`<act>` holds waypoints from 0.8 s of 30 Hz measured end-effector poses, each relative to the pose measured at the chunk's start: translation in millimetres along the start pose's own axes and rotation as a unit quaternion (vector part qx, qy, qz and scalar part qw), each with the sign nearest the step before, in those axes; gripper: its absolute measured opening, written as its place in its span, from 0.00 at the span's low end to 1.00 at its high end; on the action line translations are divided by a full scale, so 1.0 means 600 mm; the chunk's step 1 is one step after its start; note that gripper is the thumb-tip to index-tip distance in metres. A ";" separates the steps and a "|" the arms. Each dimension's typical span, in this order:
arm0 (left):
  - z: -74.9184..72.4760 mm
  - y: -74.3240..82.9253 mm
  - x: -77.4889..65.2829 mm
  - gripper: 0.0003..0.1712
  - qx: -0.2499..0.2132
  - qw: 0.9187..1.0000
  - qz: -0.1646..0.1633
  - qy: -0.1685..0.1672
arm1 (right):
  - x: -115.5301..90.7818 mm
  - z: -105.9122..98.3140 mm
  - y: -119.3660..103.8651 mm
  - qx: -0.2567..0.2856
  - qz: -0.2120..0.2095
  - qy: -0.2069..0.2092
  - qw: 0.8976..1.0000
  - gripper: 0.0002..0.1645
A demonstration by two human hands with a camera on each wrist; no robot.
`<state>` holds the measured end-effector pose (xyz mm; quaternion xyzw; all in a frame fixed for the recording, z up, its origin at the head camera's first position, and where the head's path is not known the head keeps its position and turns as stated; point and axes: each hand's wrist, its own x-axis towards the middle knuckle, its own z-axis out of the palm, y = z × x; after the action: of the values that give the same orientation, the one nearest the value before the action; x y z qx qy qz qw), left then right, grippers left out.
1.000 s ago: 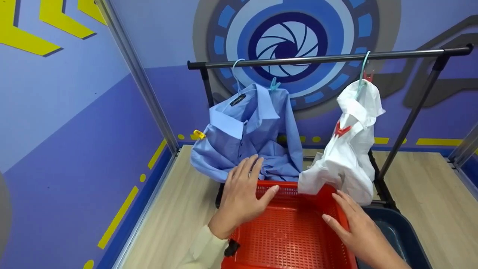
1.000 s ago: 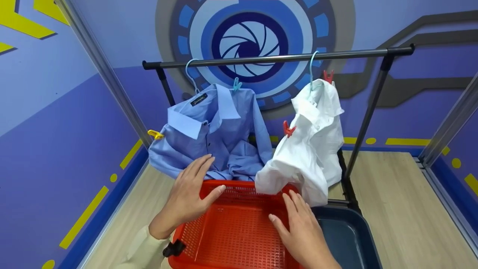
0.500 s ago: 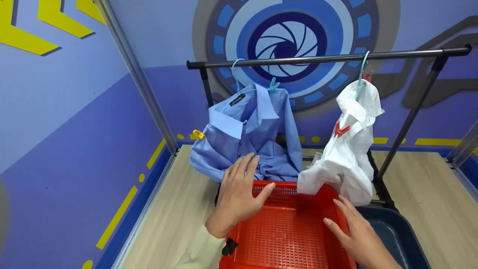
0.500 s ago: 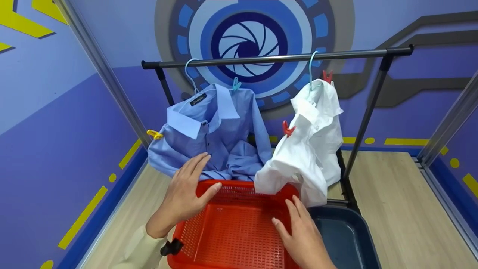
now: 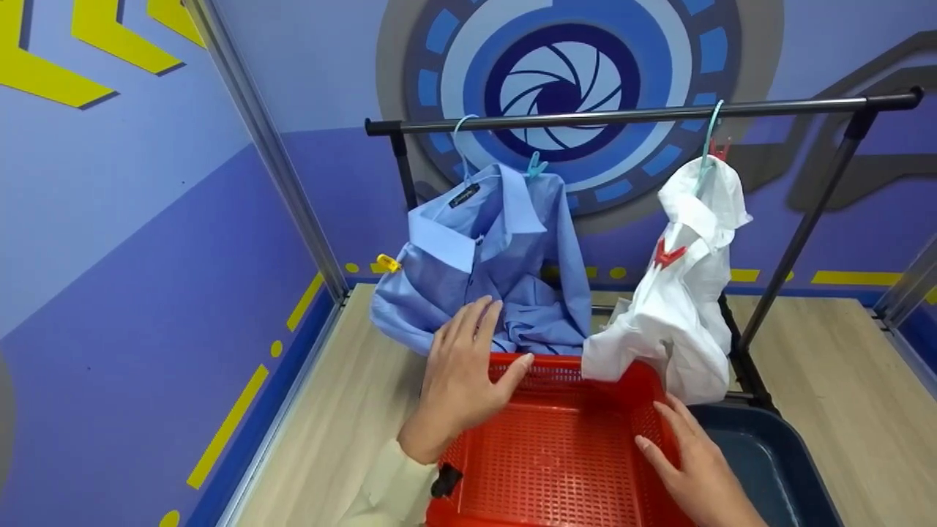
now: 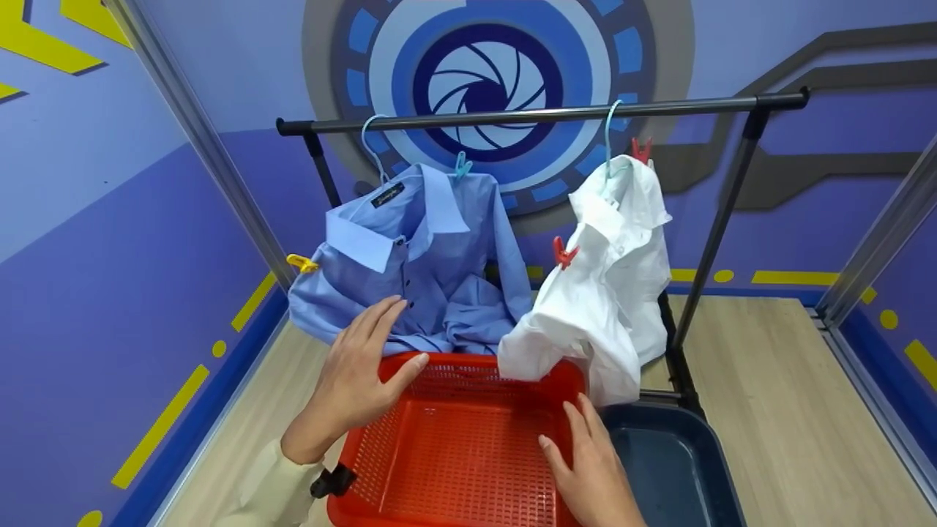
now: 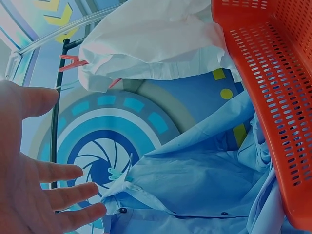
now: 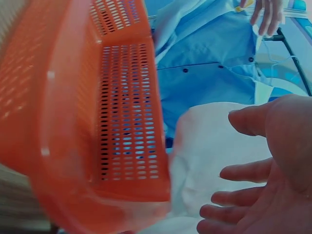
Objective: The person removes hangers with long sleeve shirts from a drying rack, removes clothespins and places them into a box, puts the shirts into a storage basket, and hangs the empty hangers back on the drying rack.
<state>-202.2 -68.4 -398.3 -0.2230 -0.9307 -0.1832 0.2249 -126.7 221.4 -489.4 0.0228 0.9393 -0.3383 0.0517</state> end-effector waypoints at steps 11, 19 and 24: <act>-0.006 -0.005 0.002 0.41 -0.005 1.000 -0.010 0.001 | 0.005 0.028 0.024 -0.004 0.005 0.027 1.000 0.44; -0.010 -0.010 0.004 0.41 -0.008 1.000 -0.012 0.008 | 0.008 0.043 0.043 0.007 0.008 0.035 0.999 0.42; -0.012 -0.011 0.005 0.40 -0.010 1.000 -0.012 0.015 | 0.012 0.052 0.051 0.015 0.028 0.015 0.999 0.44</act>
<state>-205.4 -76.2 -392.8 -0.2109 -0.9279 -0.1986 0.2346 -129.1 225.1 -533.6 0.0552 0.9338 -0.3504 0.0464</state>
